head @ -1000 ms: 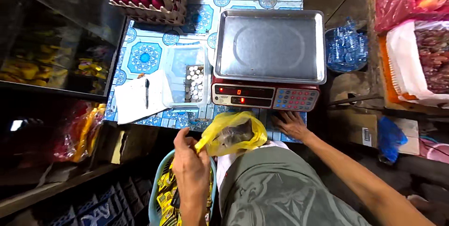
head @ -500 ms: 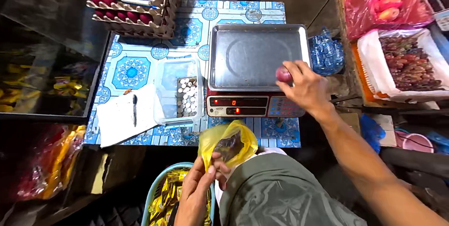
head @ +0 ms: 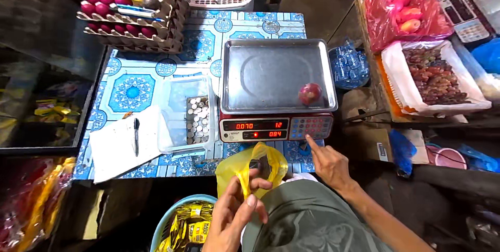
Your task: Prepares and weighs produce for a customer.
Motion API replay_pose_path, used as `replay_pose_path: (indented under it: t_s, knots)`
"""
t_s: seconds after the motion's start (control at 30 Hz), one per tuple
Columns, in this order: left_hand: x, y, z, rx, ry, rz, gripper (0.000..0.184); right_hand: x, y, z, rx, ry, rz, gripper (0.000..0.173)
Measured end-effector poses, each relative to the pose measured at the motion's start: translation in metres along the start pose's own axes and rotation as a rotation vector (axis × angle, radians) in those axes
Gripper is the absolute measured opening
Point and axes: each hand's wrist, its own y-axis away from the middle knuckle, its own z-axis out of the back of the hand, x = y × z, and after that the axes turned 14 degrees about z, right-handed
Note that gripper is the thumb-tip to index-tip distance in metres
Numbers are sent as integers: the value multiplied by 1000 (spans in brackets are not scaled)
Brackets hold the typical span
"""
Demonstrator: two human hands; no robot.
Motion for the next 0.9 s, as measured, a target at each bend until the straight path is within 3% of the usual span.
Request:
replay_pose_path:
  t_s: [0.2, 0.53, 0.6, 0.7, 0.77, 0.87, 0.9]
  knots:
    - [-12, -4, -9, 238, 157, 100, 55, -3, -3, -12, 14, 0, -26, 45]
    - [-6, -16, -24, 419, 118, 70, 63, -7, -8, -13, 32, 85, 54, 44]
    - [-8, -17, -32, 449, 84, 82, 64, -6, -6, -6, 46, -32, 40, 43]
    - [-11, -18, -42, 470, 58, 82, 67, -1, -8, 20, -15, -534, 158, 29]
    - [-12, -18, -38, 442, 42, 44, 67, -1, -12, 39, 208, -881, 259, 26]
    - [-14, -12, -8, 241, 9, -20, 66, -14, -33, 53, 869, -736, 182, 45]
    - [-12, -8, 6, 128, 7, -16, 68, -20, -32, 46, 895, -645, 178, 46]
